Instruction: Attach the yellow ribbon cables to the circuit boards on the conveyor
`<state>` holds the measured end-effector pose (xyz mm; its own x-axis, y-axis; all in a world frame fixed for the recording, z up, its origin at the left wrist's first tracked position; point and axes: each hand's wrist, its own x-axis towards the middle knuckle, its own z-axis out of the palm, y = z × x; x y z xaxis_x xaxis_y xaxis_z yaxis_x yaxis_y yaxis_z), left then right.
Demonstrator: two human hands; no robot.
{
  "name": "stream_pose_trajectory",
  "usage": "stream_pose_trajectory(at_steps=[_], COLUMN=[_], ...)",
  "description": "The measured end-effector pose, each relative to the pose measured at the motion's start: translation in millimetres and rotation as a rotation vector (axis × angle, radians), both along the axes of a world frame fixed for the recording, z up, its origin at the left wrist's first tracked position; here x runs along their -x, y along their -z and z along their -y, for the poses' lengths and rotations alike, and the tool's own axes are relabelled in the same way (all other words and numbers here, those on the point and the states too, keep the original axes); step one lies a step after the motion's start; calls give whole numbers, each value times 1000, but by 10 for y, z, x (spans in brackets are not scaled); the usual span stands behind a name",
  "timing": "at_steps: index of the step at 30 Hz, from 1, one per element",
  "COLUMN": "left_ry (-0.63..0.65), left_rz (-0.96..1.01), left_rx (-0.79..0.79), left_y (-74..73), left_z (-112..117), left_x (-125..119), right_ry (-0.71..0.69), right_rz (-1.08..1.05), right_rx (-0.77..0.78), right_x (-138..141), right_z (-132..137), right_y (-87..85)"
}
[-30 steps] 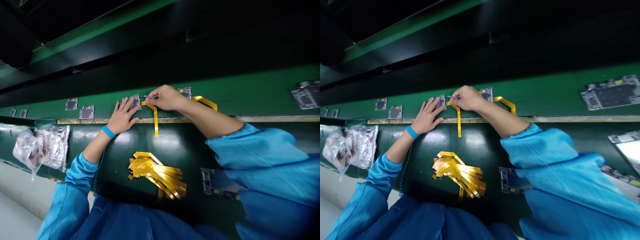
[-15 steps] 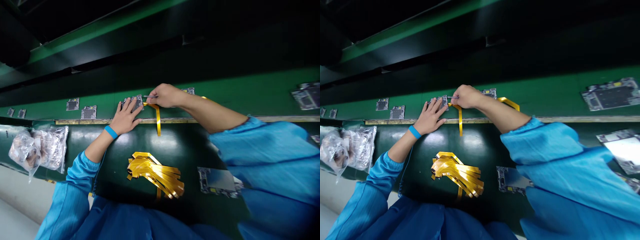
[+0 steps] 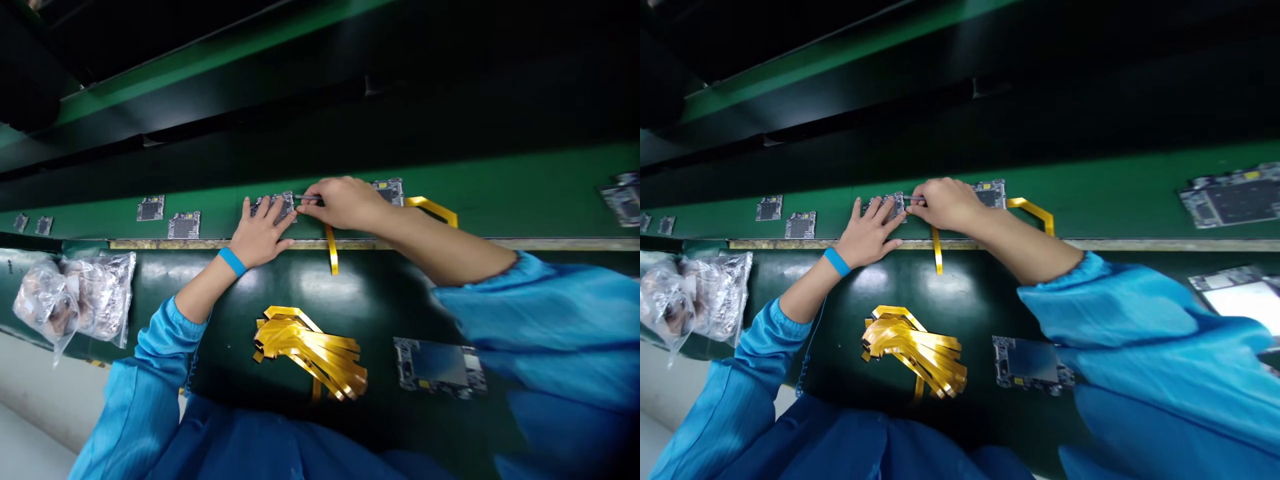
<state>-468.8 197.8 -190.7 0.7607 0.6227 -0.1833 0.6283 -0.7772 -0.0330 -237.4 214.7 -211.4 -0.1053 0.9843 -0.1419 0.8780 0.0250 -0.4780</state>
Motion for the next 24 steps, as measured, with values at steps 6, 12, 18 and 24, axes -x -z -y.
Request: stream_pose_trajectory(at_steps=[6,12,18,24], left_ry=[29,34,42,25], left_rz=[-15,-14,18,70], left_rx=[-20,-23,-11,28], left_y=[-40,-23,1,6], left_z=[3,3,4,9], left_x=[-94,-166,-269,-341], right_ry=[-53,-27,-35,4], right_rz=[-31,-55,-63,-20], right_rx=[-106,-37,-28,-94], right_x=[-40,-57,-201,-270], right_z=[157,134,139,293], right_y=[16,50,138,39])
